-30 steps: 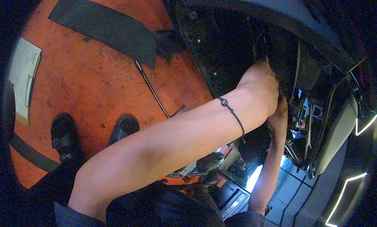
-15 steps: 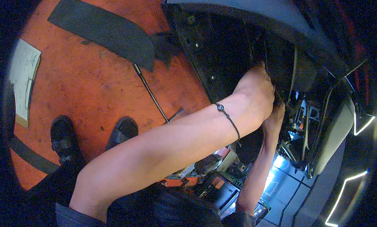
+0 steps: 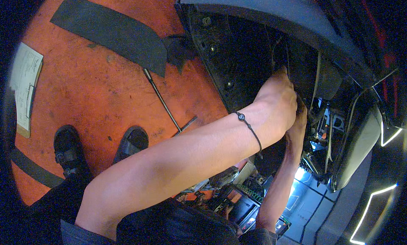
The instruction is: The person works on a motorcycle by removing parts from the chassis, manipulating internal components by hand, and using a compressed air tool to clean or test parts.
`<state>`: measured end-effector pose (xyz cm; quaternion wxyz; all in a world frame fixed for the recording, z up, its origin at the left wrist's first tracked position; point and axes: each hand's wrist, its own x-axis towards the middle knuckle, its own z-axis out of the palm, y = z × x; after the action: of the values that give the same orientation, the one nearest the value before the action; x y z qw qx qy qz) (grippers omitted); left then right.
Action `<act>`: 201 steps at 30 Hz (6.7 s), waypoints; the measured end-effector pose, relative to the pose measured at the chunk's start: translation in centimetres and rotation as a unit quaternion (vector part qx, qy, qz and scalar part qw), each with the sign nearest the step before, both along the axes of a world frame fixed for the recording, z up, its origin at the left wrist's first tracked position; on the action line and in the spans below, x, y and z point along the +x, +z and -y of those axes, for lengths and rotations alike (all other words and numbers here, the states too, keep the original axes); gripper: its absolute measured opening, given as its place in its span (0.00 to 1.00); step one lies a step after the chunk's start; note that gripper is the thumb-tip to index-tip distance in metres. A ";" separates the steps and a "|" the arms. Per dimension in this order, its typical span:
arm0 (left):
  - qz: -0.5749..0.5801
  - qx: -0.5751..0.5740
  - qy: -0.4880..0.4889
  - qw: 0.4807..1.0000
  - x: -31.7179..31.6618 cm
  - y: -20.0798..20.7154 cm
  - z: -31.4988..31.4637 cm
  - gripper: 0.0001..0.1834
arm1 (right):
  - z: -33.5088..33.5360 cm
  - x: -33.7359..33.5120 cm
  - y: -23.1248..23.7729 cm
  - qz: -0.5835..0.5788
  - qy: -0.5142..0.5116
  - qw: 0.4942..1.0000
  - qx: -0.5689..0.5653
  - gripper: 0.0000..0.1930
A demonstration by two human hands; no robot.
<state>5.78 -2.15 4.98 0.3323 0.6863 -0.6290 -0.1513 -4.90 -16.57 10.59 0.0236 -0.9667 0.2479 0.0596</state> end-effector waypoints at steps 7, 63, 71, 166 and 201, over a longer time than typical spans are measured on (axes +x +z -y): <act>-0.072 0.008 0.059 0.996 -0.6 0.2 0.5 0.29 | 0.8 0.1 -0.1 0.057 -0.116 0.977 0.170 0.19; -0.102 -0.047 0.093 0.989 -2.0 -0.6 3.1 0.28 | -1.9 -1.7 0.3 0.050 -0.046 0.994 0.082 0.26; -0.102 -0.054 0.090 0.989 -2.3 -0.1 3.0 0.28 | -1.1 -1.1 0.5 0.054 -0.050 0.991 0.111 0.27; 0.024 -0.083 0.038 0.996 0.1 1.1 1.7 0.14 | 15.3 15.6 -22.0 -0.227 -0.009 0.959 0.170 0.18; 0.055 -0.009 0.006 0.998 0.9 2.6 1.1 0.19 | -13.8 -4.1 11.9 0.520 0.026 0.512 0.683 0.15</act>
<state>6.64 -3.21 7.53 0.3044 0.6943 -0.6435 -0.1057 -9.05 -2.73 22.50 0.7994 -0.5168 0.0485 -0.3026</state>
